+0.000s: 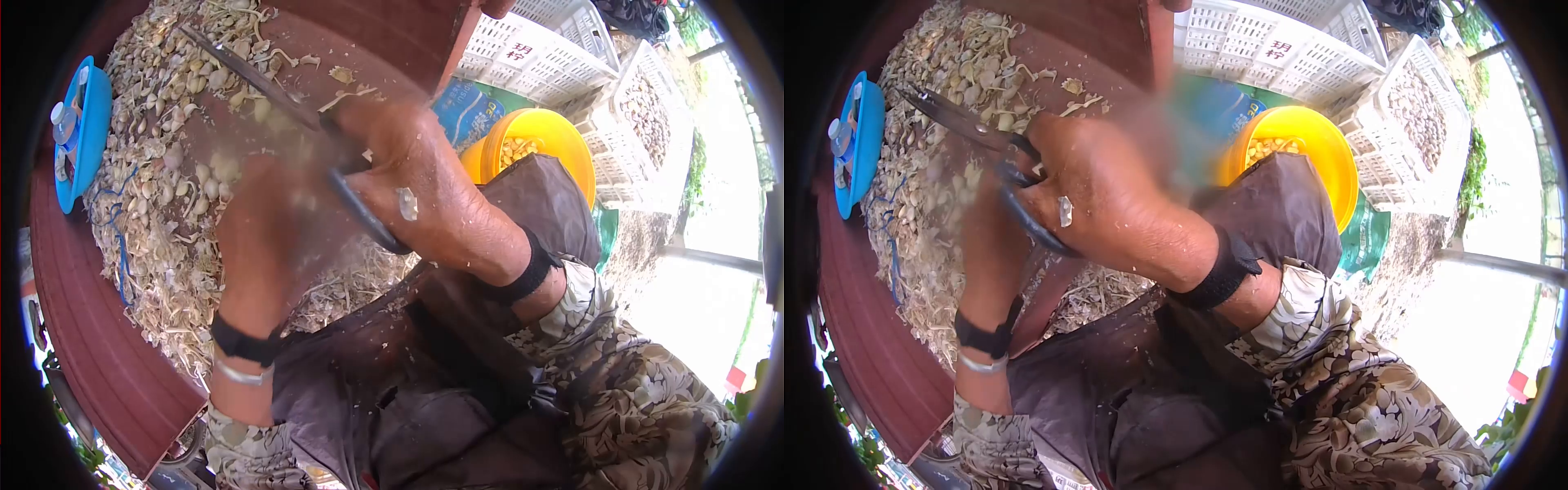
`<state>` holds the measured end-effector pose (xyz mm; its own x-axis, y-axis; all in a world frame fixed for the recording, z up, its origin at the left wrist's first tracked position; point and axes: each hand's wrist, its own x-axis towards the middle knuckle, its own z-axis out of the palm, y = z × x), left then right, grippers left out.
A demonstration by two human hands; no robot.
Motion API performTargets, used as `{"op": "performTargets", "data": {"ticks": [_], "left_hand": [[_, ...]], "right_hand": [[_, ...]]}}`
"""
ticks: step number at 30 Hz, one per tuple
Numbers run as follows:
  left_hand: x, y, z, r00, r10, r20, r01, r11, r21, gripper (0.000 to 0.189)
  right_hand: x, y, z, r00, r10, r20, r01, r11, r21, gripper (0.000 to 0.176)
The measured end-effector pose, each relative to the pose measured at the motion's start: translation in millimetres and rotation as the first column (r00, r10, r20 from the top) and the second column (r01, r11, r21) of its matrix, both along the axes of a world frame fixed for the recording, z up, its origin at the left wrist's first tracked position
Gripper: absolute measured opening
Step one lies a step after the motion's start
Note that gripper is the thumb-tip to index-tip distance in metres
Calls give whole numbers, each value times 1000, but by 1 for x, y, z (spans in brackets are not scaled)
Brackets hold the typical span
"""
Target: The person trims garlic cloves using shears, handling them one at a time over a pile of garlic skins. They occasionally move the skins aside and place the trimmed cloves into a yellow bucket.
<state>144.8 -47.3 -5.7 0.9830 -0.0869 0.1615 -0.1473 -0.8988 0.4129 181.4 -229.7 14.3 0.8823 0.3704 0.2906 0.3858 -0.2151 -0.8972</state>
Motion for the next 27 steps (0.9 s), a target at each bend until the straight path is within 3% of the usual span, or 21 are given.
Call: {"op": "performTargets", "data": {"ticks": [1, 4, 5, 7, 9, 12, 16, 19, 22, 23, 24, 25, 27], "left_hand": [[4, -3, -6, 994, 87, -66, -87, 996, -3, 25], [9, 10, -11, 998, 58, -12, -56, 995, 87, 23], [8, 15, -13, 999, 24, 35, -31, 975, 221, 19], [2, 19, -4, 988, 133, -78, -144, 978, -151, 17], [5, 32, 0, 939, 192, -283, -318, 796, -515, 16], [27, 44, 14, 908, 257, -330, -413, 669, -618, 16], [83, 54, -7, 966, 130, -222, -236, 790, -566, 19], [99, 56, -23, 994, 78, -74, -95, 962, -257, 19], [107, 60, -31, 998, -24, 57, 18, 994, 106, 19], [105, 66, -29, 997, 47, -67, -64, 956, -286, 21], [97, 76, -23, 977, 66, -205, -181, 766, -616, 24], [87, 80, -16, 960, 8, -279, -244, 504, -828, 27], [66, 81, -1, 946, -104, -306, -317, -117, -941, 34]], "right_hand": [[0, 0, 0, 1000, 1, -4, -1, 1000, -5, 27], [6, -3, 2, 1000, -23, -13, 23, 1000, 8, 23], [5, -4, 4, 999, -28, -23, 29, 999, 24, 22], [5, -7, 2, 999, -34, 9, 34, 998, 46, 20], [6, -4, -2, 999, -54, 7, 53, 996, 70, 20], [7, -4, -2, 998, -59, 10, 58, 996, 68, 19], [9, -3, 3, 998, -62, -21, 64, 992, 111, 18], [9, 0, -1, 994, -96, 49, 90, 988, 125, 17], [10, -1, 0, 994, -108, -6, 108, 991, 80, 17], [11, -1, -1, 994, -103, 18, 102, 993, 67, 18], [11, -2, -3, 994, -98, 41, 96, 994, 58, 19], [11, -2, -4, 994, -90, 64, 87, 995, 50, 19], [8, -2, -3, 998, -65, 4, 65, 997, -28, 22]]}}
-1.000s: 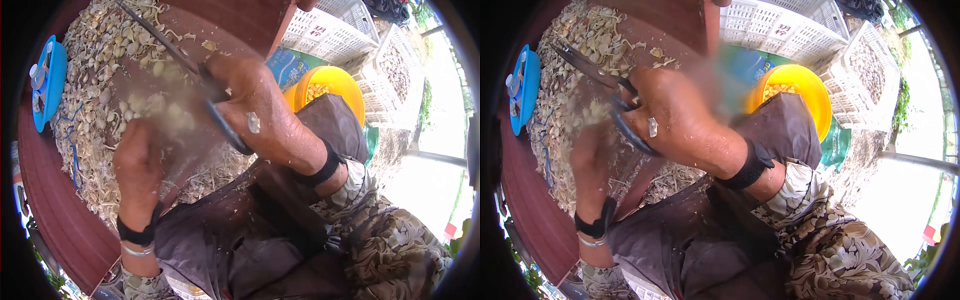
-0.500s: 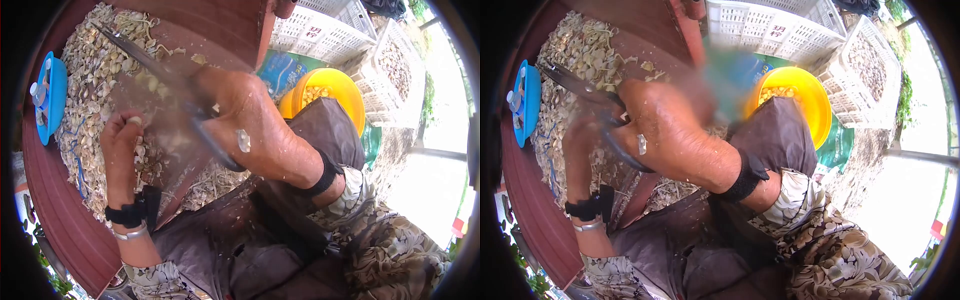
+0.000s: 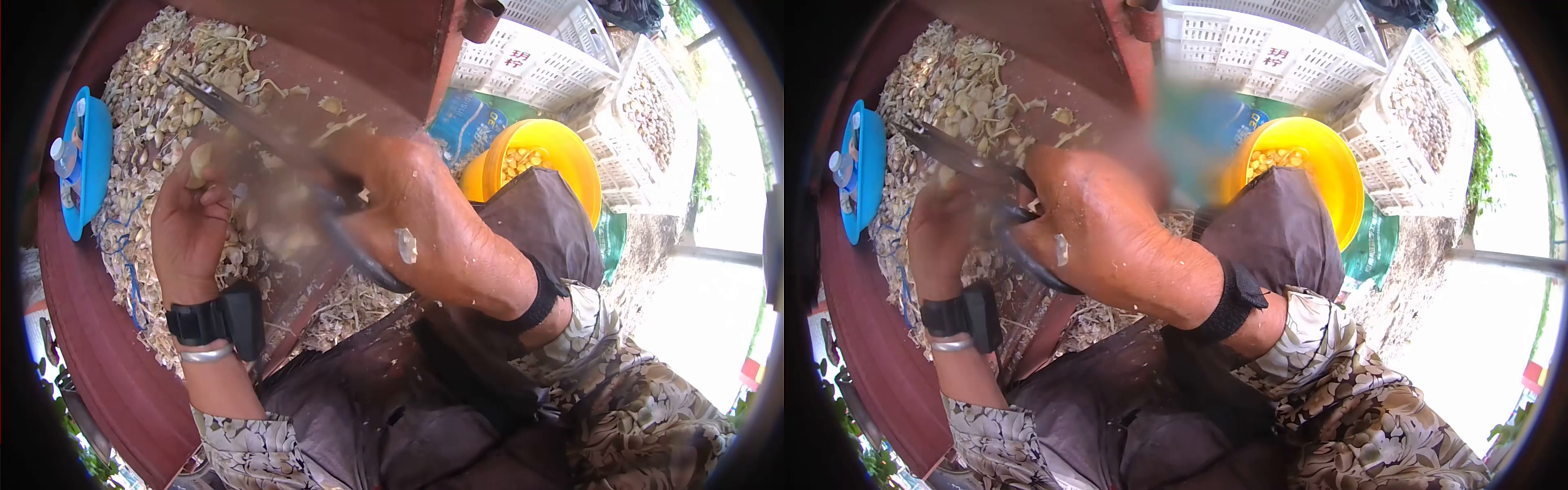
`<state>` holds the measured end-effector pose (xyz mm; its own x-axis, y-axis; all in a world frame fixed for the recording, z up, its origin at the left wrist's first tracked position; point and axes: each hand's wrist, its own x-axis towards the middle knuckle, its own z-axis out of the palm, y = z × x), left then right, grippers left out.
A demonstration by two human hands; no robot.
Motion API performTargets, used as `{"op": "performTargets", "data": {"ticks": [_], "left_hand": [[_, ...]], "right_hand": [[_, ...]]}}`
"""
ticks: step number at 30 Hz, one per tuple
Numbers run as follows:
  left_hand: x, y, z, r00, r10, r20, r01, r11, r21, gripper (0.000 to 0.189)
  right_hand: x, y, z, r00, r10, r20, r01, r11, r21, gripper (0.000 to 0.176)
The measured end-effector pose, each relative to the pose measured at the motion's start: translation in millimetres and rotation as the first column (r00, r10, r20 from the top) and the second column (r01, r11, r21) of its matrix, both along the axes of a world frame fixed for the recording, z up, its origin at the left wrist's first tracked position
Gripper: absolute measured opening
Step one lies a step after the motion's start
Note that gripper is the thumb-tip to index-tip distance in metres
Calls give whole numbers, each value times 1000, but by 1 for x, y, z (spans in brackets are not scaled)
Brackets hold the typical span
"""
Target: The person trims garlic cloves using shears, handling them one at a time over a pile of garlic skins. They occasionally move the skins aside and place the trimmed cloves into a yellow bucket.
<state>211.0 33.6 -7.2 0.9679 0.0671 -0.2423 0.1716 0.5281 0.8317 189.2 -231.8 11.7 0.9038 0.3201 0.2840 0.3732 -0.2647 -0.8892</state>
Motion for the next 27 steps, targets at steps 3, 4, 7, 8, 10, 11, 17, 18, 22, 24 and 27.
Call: {"op": "performTargets", "data": {"ticks": [3, 4, 7, 8, 10, 11, 17, 18, 22, 24, 27], "left_hand": [[-35, -19, 19, 991, 129, -24, -130, 941, -311, 38], [-45, -23, 22, 986, 162, -22, -161, 936, -313, 38], [-70, -28, 27, 982, 187, -14, -177, 896, -407, 31], [-77, -27, 27, 982, 186, -13, -172, 876, -450, 30], [-89, -35, 34, 967, 250, -56, -245, 838, -488, 26], [-93, -39, 39, 971, 235, -48, -229, 847, -480, 27], [-114, -32, 42, 978, 203, -38, -198, 865, -461, 28], [-115, -31, 45, 982, 187, -31, -181, 873, -454, 28], [-117, -24, 43, 986, 165, -38, -164, 874, -457, 28], [-116, -23, 40, 990, 142, -10, -131, 880, -457, 28], [-116, -19, 45, 994, 92, 52, -62, 908, -415, 26]], "right_hand": [[-6, 4, -1, 999, 49, -8, -49, 995, -89, 26], [-8, 5, -3, 998, 63, -15, -64, 993, -100, 27], [-18, 10, -6, 995, 98, 27, -90, 974, -207, 29], [-20, 12, -7, 992, 111, 54, -94, 962, -255, 30], [-23, 16, -15, 962, 98, 254, -32, 967, -252, 37], [-25, 18, -17, 933, 92, 348, -3, 969, -248, 41], [-31, 19, -12, 950, 239, 199, -184, 948, -261, 38], [-31, 20, -15, 948, 266, 173, -223, 946, -235, 36], [-31, 21, -24, 940, 325, 98, -308, 938, -158, 35], [-33, 24, -29, 931, 341, 130, -340, 940, -30, 34], [-32, 31, -34, 916, 383, 118, -401, 876, 267, 38]]}}
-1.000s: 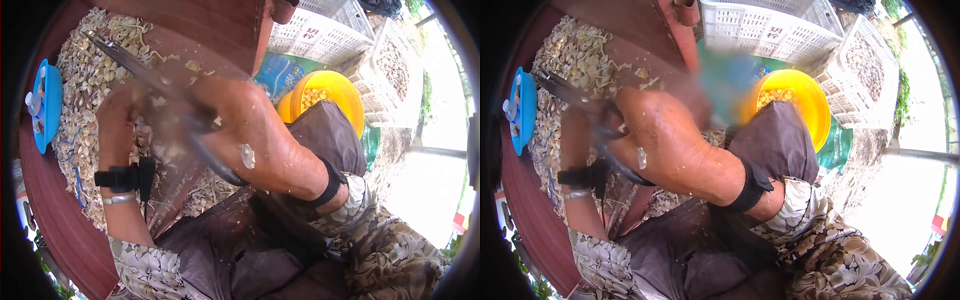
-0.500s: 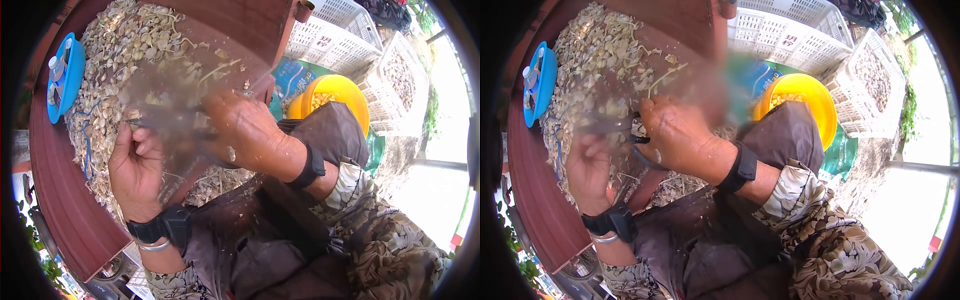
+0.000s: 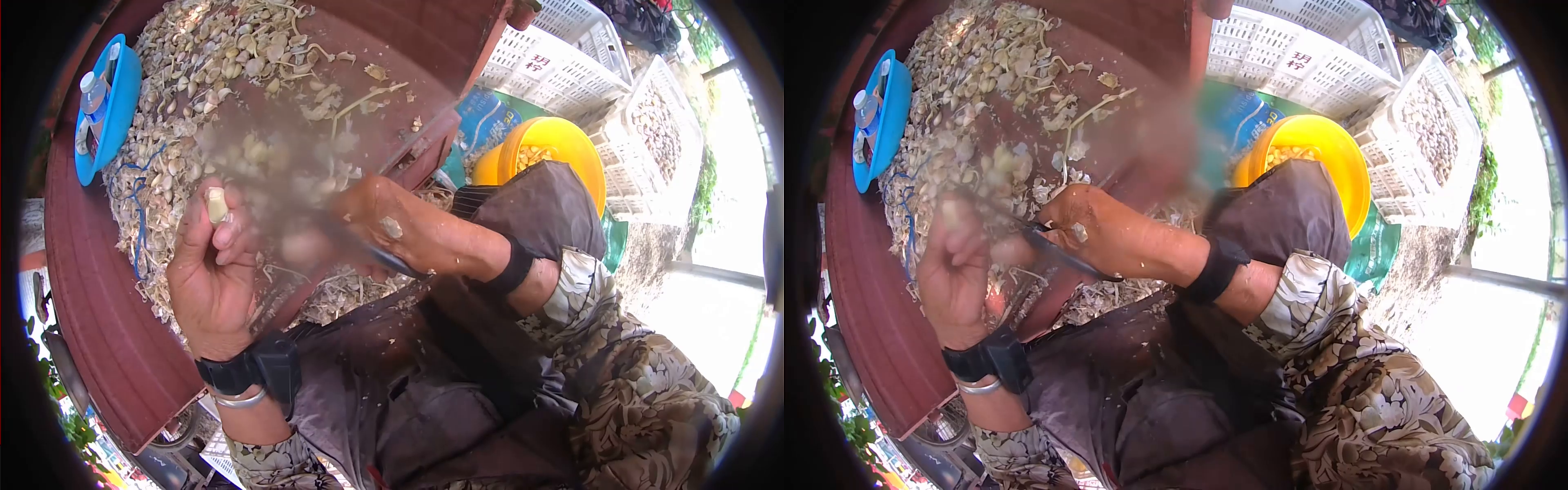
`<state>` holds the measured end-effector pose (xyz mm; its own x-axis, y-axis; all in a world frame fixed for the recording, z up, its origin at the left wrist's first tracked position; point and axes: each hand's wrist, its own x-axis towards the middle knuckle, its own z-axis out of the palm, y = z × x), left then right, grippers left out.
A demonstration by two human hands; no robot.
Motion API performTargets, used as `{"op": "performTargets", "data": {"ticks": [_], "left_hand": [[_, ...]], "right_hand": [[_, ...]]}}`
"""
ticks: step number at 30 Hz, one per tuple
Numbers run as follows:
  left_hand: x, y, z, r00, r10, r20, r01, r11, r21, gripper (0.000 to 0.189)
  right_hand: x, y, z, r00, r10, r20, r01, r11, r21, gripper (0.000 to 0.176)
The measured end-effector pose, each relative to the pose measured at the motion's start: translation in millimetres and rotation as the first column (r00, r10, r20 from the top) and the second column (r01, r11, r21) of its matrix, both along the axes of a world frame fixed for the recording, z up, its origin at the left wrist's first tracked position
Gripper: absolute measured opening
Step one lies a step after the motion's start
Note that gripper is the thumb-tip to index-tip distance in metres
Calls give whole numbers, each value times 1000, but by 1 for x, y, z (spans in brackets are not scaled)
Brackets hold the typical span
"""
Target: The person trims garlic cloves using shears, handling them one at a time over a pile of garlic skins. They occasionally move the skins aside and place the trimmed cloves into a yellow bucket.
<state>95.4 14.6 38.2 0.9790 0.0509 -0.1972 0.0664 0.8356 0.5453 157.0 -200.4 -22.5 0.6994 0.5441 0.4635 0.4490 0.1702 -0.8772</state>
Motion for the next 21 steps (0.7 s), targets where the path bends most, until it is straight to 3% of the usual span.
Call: {"op": "performTargets", "data": {"ticks": [2, 4, 7, 8, 9, 11, 13, 16, 19, 21], "left_hand": [[3, 9, 6, 998, -15, 66, 14, 1000, 18, 24], [9, 42, 8, 988, -7, 155, 5, 1000, 14, 21], [5, 78, -1, 994, 74, 81, -69, 995, -69, 21], [6, 80, -4, 990, 139, 18, -139, 990, -2, 21], [8, 78, -5, 977, 208, -39, -205, 976, 70, 21], [10, 78, -11, 955, 280, -98, -260, 950, 176, 22], [21, 84, -19, 957, 267, -113, -235, 942, 240, 23], [44, 113, -30, 985, 121, -125, -83, 959, 270, 27], [62, 120, -36, 955, 235, -183, -19, 662, 750, 25], [75, 124, -50, 932, 263, -249, 104, 465, 879, 25]], "right_hand": [[5, -3, 9, 960, 65, -272, -58, 998, 33, 48], [7, -9, 24, 838, 123, -532, -94, 992, 80, 61], [15, -12, 43, 723, 17, -690, -27, 1000, -3, 69], [18, -13, 49, 704, -49, -708, 9, 998, -61, 70], [19, -15, 53, 720, -68, -691, -26, 992, -125, 66], [19, -15, 47, 787, -17, -616, -53, 994, -95, 54], [16, -16, 41, 842, -31, -538, -48, 990, -133, 50], [14, -19, 36, 899, -95, -427, -4, 974, -224, 45], [14, -20, 32, 923, -137, -359, 33, 959, -280, 40], [16, -17, 26, 921, -161, -356, 58, 957, -283, 36]]}}
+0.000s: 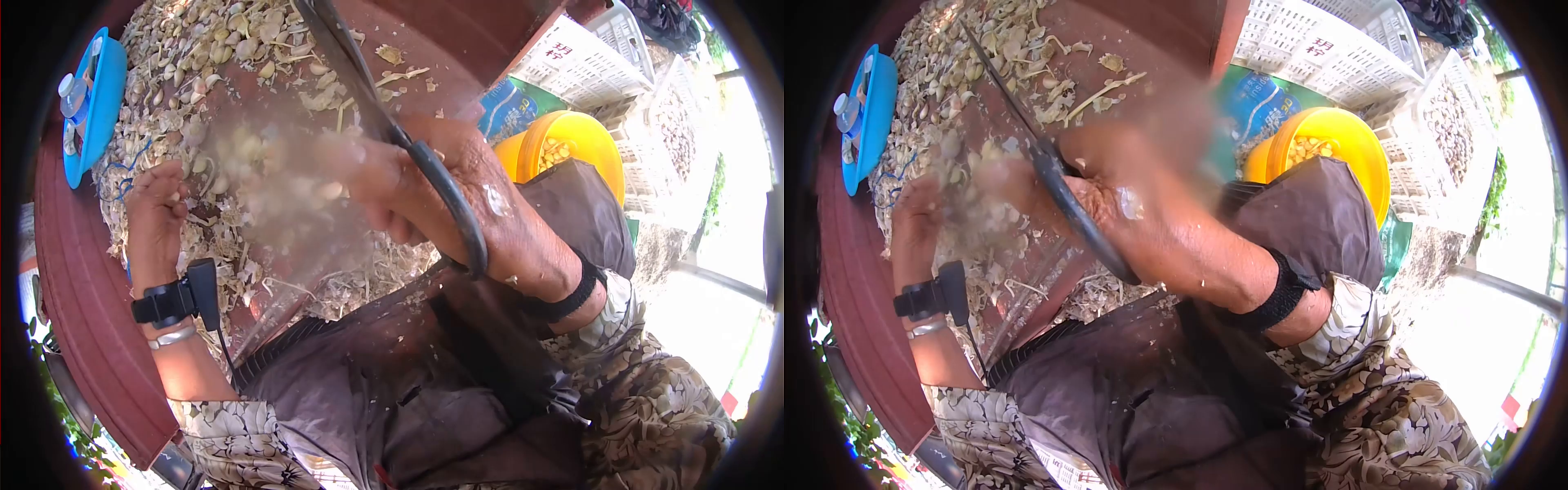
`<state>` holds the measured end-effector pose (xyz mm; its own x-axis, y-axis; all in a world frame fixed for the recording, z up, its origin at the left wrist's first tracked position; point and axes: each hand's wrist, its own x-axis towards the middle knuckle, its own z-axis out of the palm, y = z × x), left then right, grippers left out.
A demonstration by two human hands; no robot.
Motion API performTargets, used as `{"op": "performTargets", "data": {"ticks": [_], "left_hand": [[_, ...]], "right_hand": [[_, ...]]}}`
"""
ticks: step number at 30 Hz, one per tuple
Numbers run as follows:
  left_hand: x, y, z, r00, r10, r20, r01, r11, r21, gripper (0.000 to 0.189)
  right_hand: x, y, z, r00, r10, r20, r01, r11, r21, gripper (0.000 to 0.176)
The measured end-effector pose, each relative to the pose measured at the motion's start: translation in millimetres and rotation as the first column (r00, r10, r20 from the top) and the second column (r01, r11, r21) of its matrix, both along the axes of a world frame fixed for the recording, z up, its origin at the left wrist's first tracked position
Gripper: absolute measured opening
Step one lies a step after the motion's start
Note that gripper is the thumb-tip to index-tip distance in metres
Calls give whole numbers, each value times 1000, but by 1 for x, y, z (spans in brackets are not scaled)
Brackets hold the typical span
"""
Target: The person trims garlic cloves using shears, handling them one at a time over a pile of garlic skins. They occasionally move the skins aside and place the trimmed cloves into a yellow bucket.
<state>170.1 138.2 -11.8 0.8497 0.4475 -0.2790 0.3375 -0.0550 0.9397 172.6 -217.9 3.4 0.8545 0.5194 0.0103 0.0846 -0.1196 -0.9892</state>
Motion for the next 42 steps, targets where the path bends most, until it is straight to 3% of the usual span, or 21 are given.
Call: {"op": "performTargets", "data": {"ticks": [2, 3, 5, 6, 8, 11, 12, 14, 15, 16, 18, 20, 23, 27, 31, 35, 37, 40, 42], "left_hand": [[5, -4, -12, 997, -4, -73, 26, 952, 305, 22], [9, 0, -22, 994, -106, -32, 105, 823, 558, 22], [19, 10, -45, 948, -317, -36, 157, 367, 917, 22], [20, -8, -33, 964, -228, -139, 210, 327, 921, 21], [20, -7, -33, 957, -229, -179, 249, 327, 912, 20], [13, -11, -31, 949, -253, -189, 275, 363, 890, 19], [8, -13, -28, 948, -261, -179, 271, 379, 885, 18], [-7, -33, -7, 978, -199, -61, 191, 740, 645, 18], [-14, -40, 0, 988, -153, -15, 142, 870, 472, 18], [-17, -38, 0, 998, -57, 13, 52, 965, 256, 23], [-28, -53, 13, 997, -19, 81, 12, 996, 83, 25], [-41, -75, 31, 991, 16, 131, -11, 999, -43, 26], [-62, -101, 45, 981, -17, 194, 35, 996, -88, 25], [-80, -130, 54, 965, -62, 256, 101, 985, -142, 23], [-90, -154, 61, 953, 61, 296, -41, 996, -73, 21], [-95, -154, 74, 886, 89, 455, 47, 959, -280, 27], [-90, -134, 93, 809, -243, 536, 526, 707, -473, 31], [-65, -197, 118, 818, -170, 550, 464, 760, -456, 39], [-46, -260, 129, 841, -176, 512, 486, 662, -571, 30]], "right_hand": [[-3, 5, -2, 995, -30, -91, 35, 998, 58, 31], [-5, 7, -7, 993, -60, -105, 68, 995, 79, 32], [-7, 11, -11, 988, -83, -128, 95, 991, 92, 31], [-7, 12, -10, 988, -77, -136, 89, 992, 84, 29], [-5, 11, 6, 989, -6, -150, 8, 1000, 13, 19], [-3, 8, 1, 1000, 22, 17, -22, 999, 23, 15], [-3, 9, 2, 999, 29, -21, -28, 998, 52, 23], [-5, 9, 2, 994, 47, -96, -37, 994, 107, 39], [-4, 8, 0, 998, 57, -39, -54, 996, 72, 38], [-1, 6, -1, 997, 68, 19, -69, 997, 36, 37], [-4, 7, -5, 986, 60, 154, -50, 997, -66, 35], [-11, 14, -13, 951, 22, 310, 36, 983, -181, 33], [-18, 19, -19, 892, 80, 444, 46, 963, -266, 34], [-27, 21, -18, 854, 124, 506, -4, 973, -232, 37], [-24, 12, -1, 923, 297, 244, -208, 920, -333, 36], [-29, 24, -47, 955, 117, 274, -78, 986, -148, 31], [-33, 31, -46, 987, 14, 158, 12, 986, -166, 31], [-35, 22, -21, 975, 173, 142, -133, 958, -256, 27], [-35, 32, -26, 949, 234, 211, -156, 931, -331, 29]]}}
